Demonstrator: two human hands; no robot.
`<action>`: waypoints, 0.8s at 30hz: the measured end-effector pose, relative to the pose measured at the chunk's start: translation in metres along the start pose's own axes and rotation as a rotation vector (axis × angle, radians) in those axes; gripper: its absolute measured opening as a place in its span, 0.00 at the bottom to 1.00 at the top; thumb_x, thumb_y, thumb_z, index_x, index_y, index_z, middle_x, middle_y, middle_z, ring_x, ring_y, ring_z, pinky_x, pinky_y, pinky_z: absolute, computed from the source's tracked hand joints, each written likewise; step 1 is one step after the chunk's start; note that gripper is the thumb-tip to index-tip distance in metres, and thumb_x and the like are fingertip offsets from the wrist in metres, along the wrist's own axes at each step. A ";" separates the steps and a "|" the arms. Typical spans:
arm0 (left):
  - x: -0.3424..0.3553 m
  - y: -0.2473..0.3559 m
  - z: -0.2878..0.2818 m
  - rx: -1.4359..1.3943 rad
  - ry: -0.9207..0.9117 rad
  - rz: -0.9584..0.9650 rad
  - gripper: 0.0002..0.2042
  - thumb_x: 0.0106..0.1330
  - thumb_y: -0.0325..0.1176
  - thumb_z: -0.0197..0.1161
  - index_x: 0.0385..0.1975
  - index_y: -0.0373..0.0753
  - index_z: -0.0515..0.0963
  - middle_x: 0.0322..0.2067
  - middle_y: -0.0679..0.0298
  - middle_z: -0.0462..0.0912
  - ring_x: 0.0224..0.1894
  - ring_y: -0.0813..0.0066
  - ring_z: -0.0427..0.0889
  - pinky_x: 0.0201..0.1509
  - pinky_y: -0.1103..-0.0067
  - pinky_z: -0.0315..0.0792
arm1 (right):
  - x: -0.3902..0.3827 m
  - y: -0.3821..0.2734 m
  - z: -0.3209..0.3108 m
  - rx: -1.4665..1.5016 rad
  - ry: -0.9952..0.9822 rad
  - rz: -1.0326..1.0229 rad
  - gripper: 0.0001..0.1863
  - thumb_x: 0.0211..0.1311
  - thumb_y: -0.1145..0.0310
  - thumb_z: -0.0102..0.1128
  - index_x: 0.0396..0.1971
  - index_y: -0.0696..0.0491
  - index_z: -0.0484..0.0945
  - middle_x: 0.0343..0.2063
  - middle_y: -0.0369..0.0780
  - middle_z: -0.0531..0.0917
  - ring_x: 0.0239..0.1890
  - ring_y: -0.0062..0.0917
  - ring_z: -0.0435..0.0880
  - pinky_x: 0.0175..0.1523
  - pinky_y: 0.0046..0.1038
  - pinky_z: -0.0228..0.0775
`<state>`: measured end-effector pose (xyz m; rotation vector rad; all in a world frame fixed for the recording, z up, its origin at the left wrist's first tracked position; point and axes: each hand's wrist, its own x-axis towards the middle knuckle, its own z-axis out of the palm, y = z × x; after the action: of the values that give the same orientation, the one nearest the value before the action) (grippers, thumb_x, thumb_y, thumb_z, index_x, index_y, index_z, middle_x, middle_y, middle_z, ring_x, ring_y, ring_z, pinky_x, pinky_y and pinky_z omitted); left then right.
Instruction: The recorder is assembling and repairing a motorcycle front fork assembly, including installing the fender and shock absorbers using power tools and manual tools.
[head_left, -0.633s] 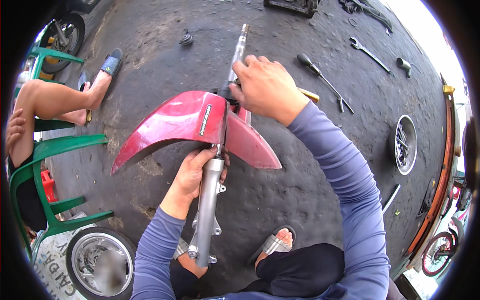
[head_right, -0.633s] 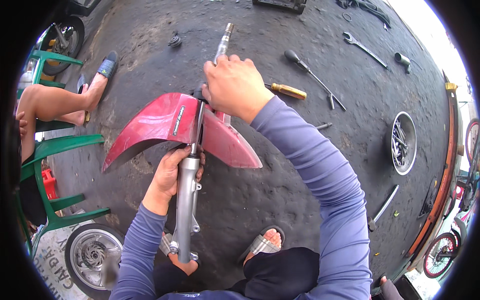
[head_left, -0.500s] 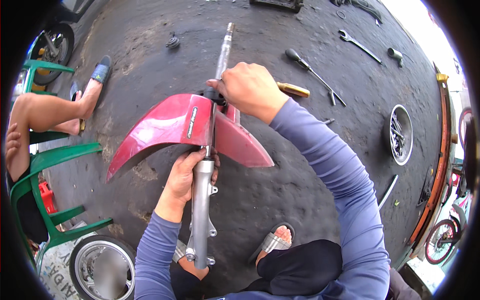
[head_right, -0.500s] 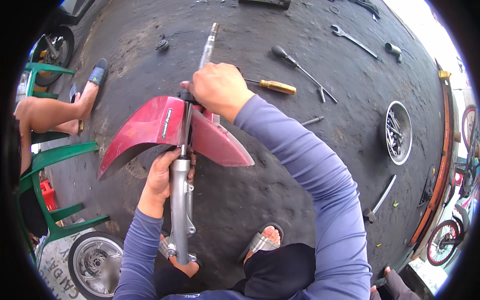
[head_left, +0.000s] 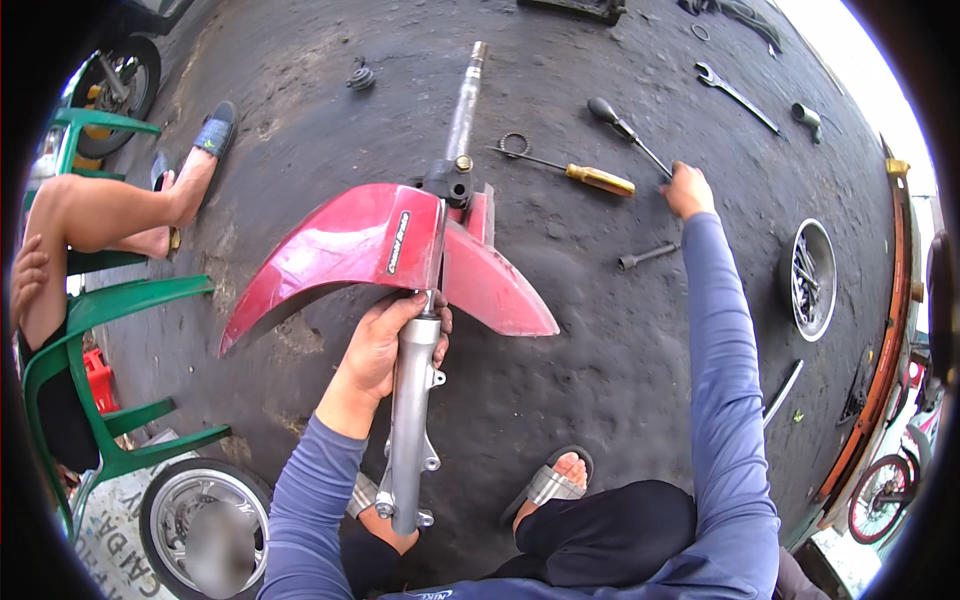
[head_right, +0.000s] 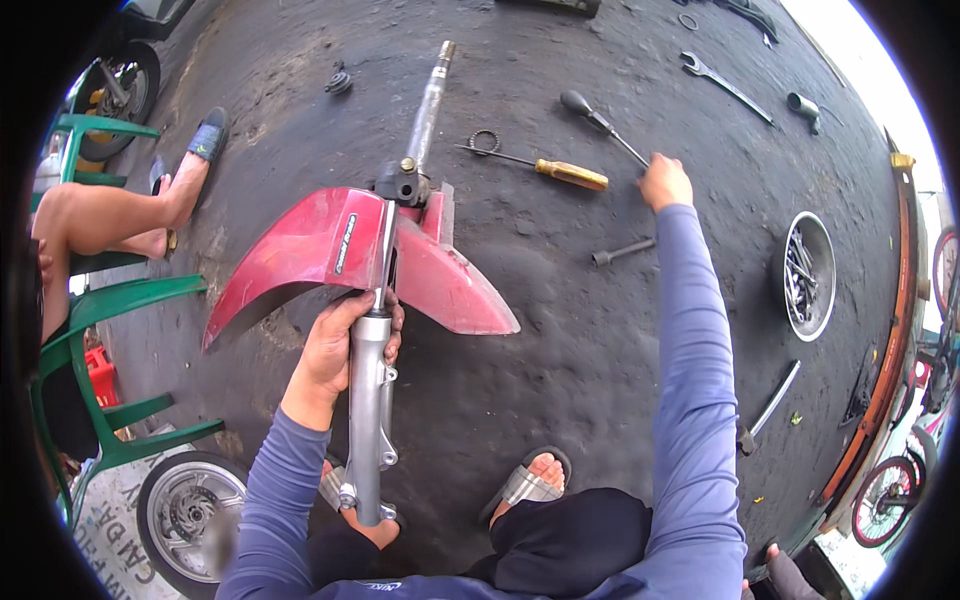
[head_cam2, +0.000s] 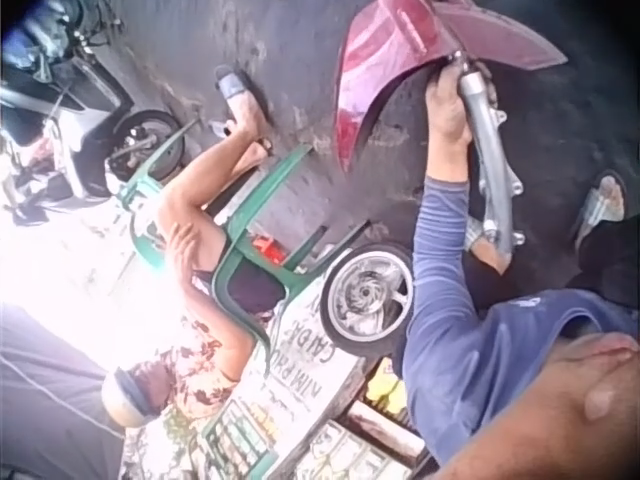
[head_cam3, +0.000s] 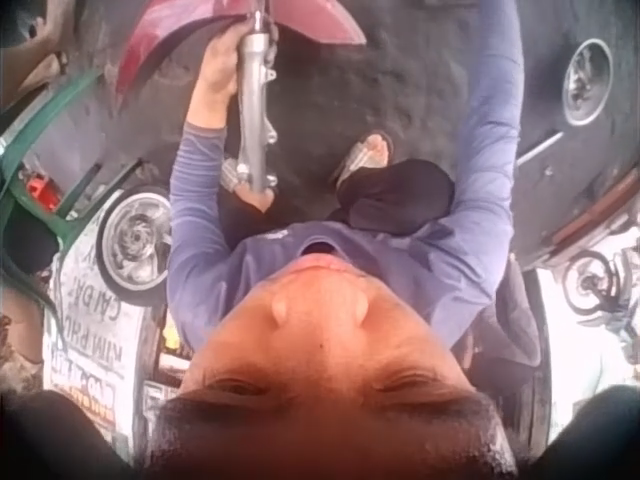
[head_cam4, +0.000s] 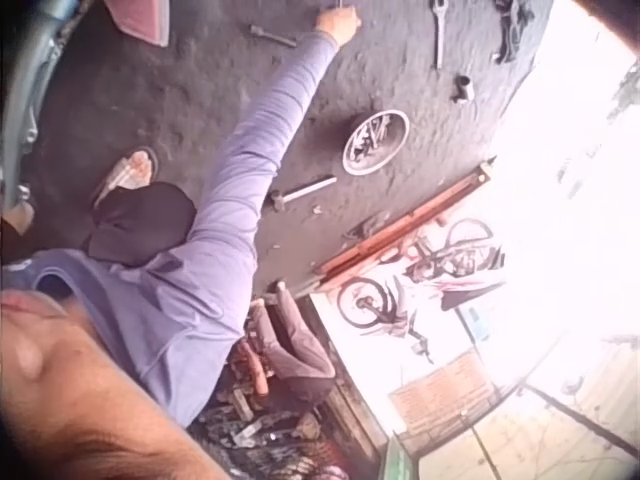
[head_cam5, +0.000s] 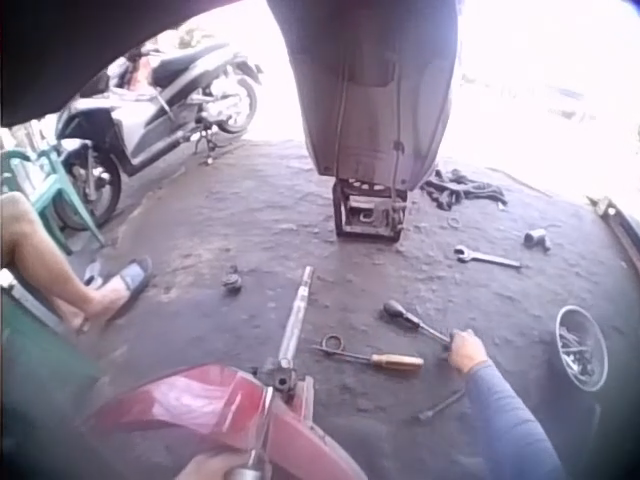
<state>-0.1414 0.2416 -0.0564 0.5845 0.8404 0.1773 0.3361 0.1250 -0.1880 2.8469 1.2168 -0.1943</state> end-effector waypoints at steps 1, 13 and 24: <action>-0.003 0.001 -0.002 -0.002 0.025 0.012 0.15 0.71 0.41 0.55 0.43 0.34 0.73 0.32 0.56 0.78 0.25 0.68 0.80 0.27 0.74 0.75 | -0.004 0.000 0.003 0.053 -0.025 0.036 0.09 0.54 0.72 0.64 0.36 0.55 0.80 0.44 0.50 0.83 0.50 0.45 0.81 0.60 0.40 0.71; -0.003 0.001 -0.003 0.012 -0.001 0.027 0.15 0.71 0.41 0.56 0.41 0.33 0.74 0.31 0.56 0.79 0.24 0.68 0.79 0.27 0.74 0.75 | -0.085 -0.170 -0.090 1.738 0.013 -0.282 0.08 0.58 0.83 0.65 0.38 0.62 0.81 0.35 0.38 0.84 0.35 0.20 0.85 0.41 0.20 0.79; 0.000 0.001 -0.005 0.019 -0.036 0.007 0.14 0.71 0.41 0.55 0.40 0.34 0.74 0.30 0.57 0.79 0.23 0.69 0.79 0.26 0.74 0.74 | -0.121 -0.247 -0.108 1.117 0.526 -0.691 0.11 0.49 0.81 0.70 0.34 0.57 0.83 0.36 0.40 0.83 0.36 0.28 0.85 0.42 0.26 0.77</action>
<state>-0.1449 0.2446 -0.0583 0.6066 0.8061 0.1648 0.0859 0.2182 -0.0615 3.1729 2.9793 -0.1762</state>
